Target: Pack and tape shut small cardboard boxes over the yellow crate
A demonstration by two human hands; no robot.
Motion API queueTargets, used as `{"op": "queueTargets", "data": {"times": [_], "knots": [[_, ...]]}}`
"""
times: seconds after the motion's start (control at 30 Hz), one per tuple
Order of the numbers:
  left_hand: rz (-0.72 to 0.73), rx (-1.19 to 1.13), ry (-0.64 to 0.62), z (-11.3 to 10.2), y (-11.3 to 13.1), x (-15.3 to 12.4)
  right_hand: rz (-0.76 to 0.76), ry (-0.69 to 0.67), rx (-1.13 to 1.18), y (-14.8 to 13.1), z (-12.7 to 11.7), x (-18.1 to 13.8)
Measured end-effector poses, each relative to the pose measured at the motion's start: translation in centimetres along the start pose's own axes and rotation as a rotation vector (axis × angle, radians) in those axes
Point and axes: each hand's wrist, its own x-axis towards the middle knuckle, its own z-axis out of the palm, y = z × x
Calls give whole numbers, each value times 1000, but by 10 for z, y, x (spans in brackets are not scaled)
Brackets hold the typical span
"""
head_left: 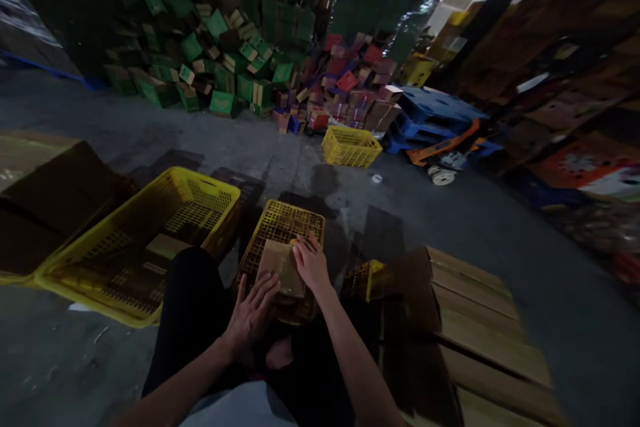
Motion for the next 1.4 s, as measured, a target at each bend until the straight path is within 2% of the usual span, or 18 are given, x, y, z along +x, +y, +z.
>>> {"op": "queueTargets", "data": {"times": [0.13,0.23,0.4,0.6,0.77,0.9,1.17,1.4], "knots": [[-13,6,10,-1,2,1,42,29,-56,-4,-1,-2],[-9,25,30,-1,3,3,5,5,-81,-8,-4,-13],[51,83,118,8,3,6,-87,-35,-122,-5,-4,-58],[125,126,184,19,-2,7,-69,21,-33,-4,16,-93],[96,128,117,14,-3,4,-17,120,92,-14,30,-98],[109,117,126,15,-4,1,-16,158,115,-16,26,-100],[145,169,220,26,-5,5,-208,78,31,-7,17,-106],[178,146,170,16,-12,7,-339,74,41,8,18,-110]]}}
